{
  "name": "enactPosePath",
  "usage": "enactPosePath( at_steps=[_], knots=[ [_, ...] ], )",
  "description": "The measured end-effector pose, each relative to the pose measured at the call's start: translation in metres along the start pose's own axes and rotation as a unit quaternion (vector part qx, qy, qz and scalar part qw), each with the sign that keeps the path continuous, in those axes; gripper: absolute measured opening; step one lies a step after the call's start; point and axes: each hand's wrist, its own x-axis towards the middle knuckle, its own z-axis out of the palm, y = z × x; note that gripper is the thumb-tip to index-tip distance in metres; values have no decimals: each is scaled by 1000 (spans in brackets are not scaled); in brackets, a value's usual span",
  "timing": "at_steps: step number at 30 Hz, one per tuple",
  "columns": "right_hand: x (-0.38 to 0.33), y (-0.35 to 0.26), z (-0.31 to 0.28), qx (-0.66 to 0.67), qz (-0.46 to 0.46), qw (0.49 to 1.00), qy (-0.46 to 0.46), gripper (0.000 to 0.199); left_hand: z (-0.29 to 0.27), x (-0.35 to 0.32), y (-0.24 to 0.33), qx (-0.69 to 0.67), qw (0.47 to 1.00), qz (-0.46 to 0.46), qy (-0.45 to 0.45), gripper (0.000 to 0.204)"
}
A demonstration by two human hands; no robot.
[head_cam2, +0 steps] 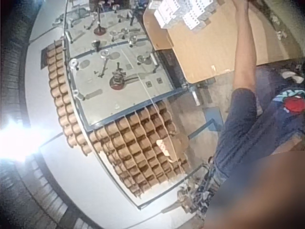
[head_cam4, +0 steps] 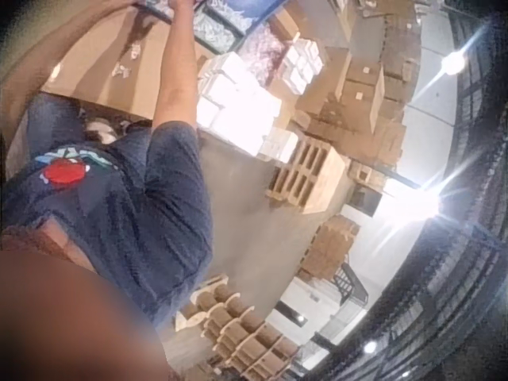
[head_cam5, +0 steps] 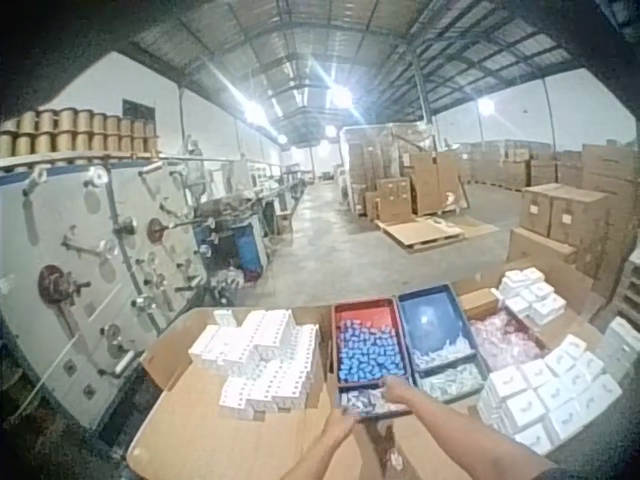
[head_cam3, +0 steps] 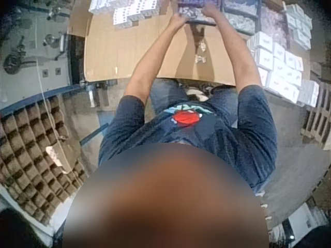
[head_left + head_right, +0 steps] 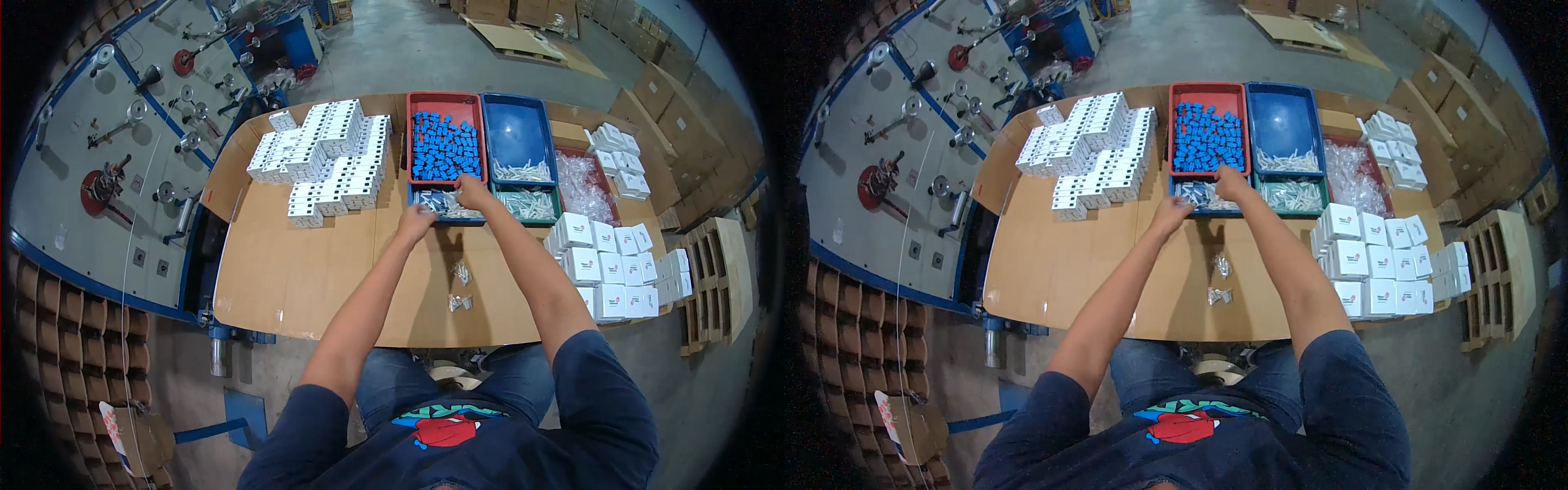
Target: Packing small circuit board components into small white boxes.
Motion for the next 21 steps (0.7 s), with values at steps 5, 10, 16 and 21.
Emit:
enactPosePath(
  at_steps=[5, 10, 16, 21],
  knots=[
    [7, -2, -1, -79, -117, 990, 30, 35, 3, 37, -2, 171, 977, 124, 25, 43],
    [-2, 18, -6, -53, -86, 986, 133, 16, 18, 42, 9, 200, 971, 122, 56, 47],
    [-9, -6, -17, -6, -98, 994, 50, 10, 6, 55, -11, 280, 946, 162, 28, 30],
    [-7, 13, -9, 40, -85, 988, 119, 11, 19, 54, 1, 262, 957, 122, 29, 31]
  ],
)
